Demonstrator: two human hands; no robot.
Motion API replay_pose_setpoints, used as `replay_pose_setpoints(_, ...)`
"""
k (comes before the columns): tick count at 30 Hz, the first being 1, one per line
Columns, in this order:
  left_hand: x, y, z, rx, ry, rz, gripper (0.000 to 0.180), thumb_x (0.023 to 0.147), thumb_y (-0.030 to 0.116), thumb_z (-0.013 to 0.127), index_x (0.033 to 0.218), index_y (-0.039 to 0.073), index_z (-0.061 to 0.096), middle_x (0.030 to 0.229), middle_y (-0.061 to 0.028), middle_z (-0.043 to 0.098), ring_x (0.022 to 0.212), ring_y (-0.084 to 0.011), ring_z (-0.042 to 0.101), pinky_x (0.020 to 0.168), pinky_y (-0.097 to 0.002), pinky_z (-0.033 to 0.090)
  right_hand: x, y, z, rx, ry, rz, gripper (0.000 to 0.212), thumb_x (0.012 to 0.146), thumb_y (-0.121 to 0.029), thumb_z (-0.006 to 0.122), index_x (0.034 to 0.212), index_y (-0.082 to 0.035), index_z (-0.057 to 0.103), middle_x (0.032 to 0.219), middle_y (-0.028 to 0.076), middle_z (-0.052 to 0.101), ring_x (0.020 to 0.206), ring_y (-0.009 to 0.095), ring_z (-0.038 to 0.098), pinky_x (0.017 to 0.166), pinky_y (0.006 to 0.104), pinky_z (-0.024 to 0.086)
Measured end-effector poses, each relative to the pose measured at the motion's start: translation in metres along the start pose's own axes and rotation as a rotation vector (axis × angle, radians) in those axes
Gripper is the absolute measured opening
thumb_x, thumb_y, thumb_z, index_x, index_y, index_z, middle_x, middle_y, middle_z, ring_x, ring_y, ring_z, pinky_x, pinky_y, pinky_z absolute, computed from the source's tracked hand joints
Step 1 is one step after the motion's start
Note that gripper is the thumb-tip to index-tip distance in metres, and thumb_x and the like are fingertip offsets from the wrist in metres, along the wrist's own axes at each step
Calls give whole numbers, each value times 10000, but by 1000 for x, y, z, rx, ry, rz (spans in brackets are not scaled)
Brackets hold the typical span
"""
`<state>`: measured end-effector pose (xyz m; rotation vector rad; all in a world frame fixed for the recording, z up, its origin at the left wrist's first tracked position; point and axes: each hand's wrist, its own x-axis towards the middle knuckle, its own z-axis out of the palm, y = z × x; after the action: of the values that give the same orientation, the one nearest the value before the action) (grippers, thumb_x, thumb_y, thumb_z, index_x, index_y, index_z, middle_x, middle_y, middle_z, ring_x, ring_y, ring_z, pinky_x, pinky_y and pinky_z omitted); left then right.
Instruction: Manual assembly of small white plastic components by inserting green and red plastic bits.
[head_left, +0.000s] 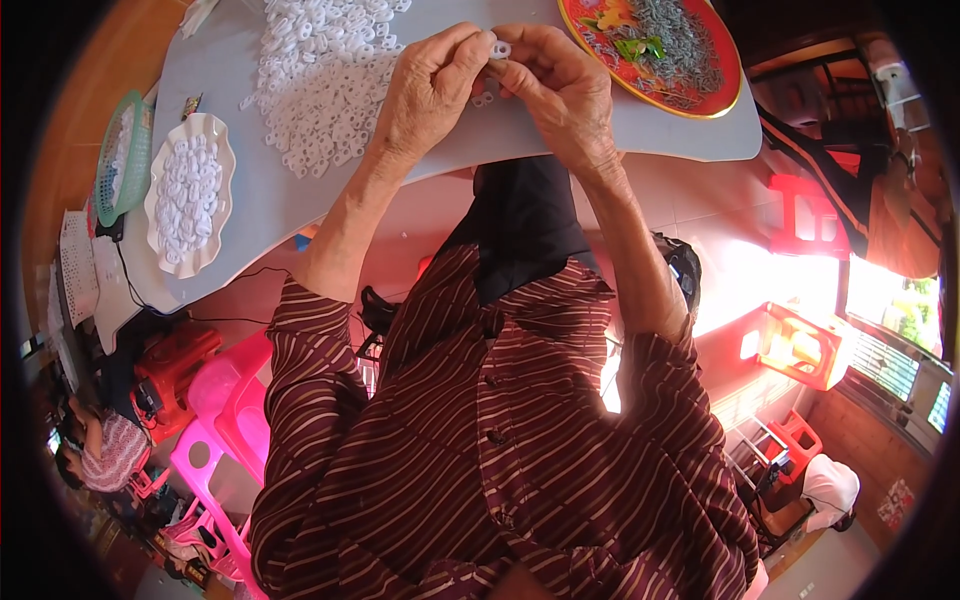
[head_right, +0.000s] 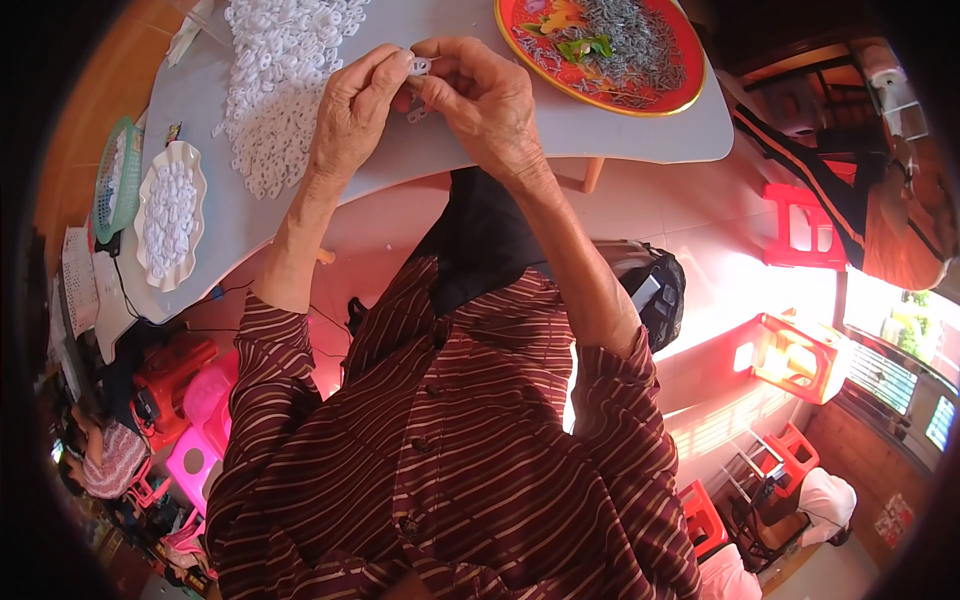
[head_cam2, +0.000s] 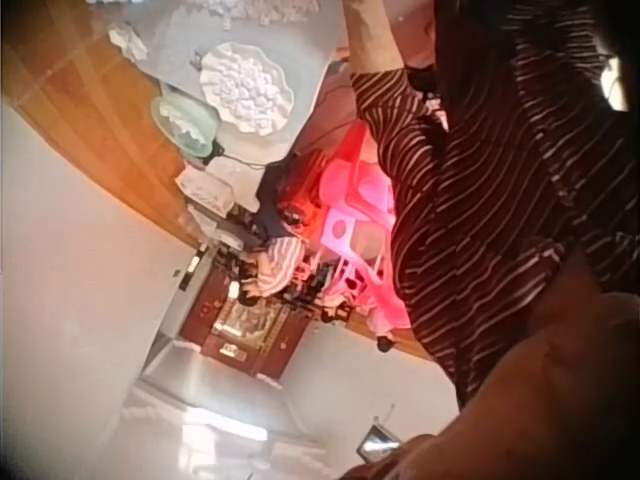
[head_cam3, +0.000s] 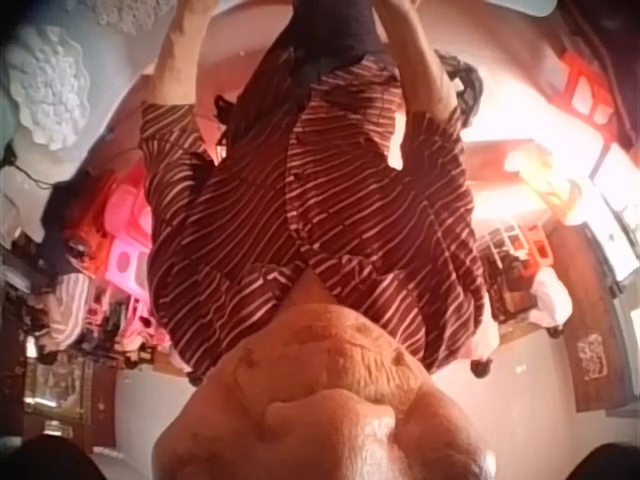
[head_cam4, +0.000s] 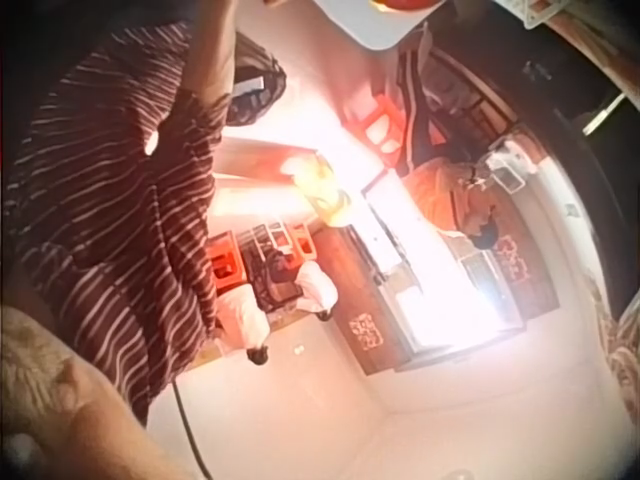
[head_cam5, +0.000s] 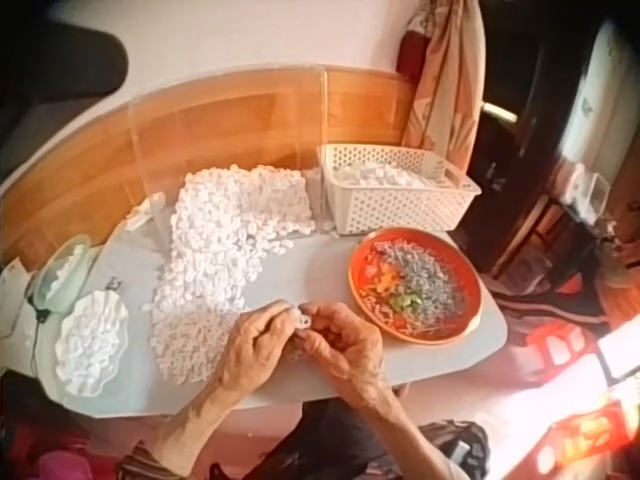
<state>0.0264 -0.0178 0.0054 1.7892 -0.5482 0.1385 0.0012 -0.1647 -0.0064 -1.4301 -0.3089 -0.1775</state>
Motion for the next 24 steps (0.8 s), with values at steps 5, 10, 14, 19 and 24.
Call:
replay_pose_setpoints(5, 1, -8, -2, -56, -16, -81, 308, 929, 273, 505, 841, -18, 558, 608, -21, 502, 566, -74, 475, 531, -226, 424, 1, 13, 1, 28, 14, -49, 258, 802, -24, 661, 1040, 24, 570, 778, 41, 607, 714, 100, 631, 635, 224, 515)
replay_pose_setpoints(10, -2, -6, 1, -122, -35, -103, 314, 931, 278, 506, 847, -21, 554, 619, -7, 492, 579, -72, 469, 530, -226, 421, 1, 16, 2, -175, 57, -125, 251, 749, -27, 699, 964, 11, 574, 726, 56, 644, 651, 86, 632, 600, 218, 507)
replay_pose_setpoints(14, -4, -8, 1, -61, -33, -68, 300, 936, 273, 501, 855, -11, 556, 647, -4, 504, 591, -69, 488, 534, -225, 426, 0, 16, 3, -173, 57, -95, 184, 772, -17, 668, 924, 11, 568, 697, 56, 645, 659, 98, 642, 604, 222, 510)
replay_pose_setpoints(19, -7, -7, 5, -103, -1, -60, 294, 939, 270, 499, 853, -7, 541, 643, -4, 489, 581, -70, 465, 537, -227, 421, -2, 8, 5, -211, 31, -109, 131, 807, 13, 609, 912, 26, 531, 725, 93, 659, 698, 128, 663, 609, 233, 515)
replay_pose_setpoints(24, -7, -13, 4, -76, -25, -50, 303, 947, 280, 477, 846, 0, 533, 634, -10, 468, 580, -78, 450, 538, -242, 411, -5, 2, 7, -233, 36, -94, 127, 810, 14, 606, 902, 28, 520, 726, 101, 661, 694, 135, 663, 614, 236, 516)
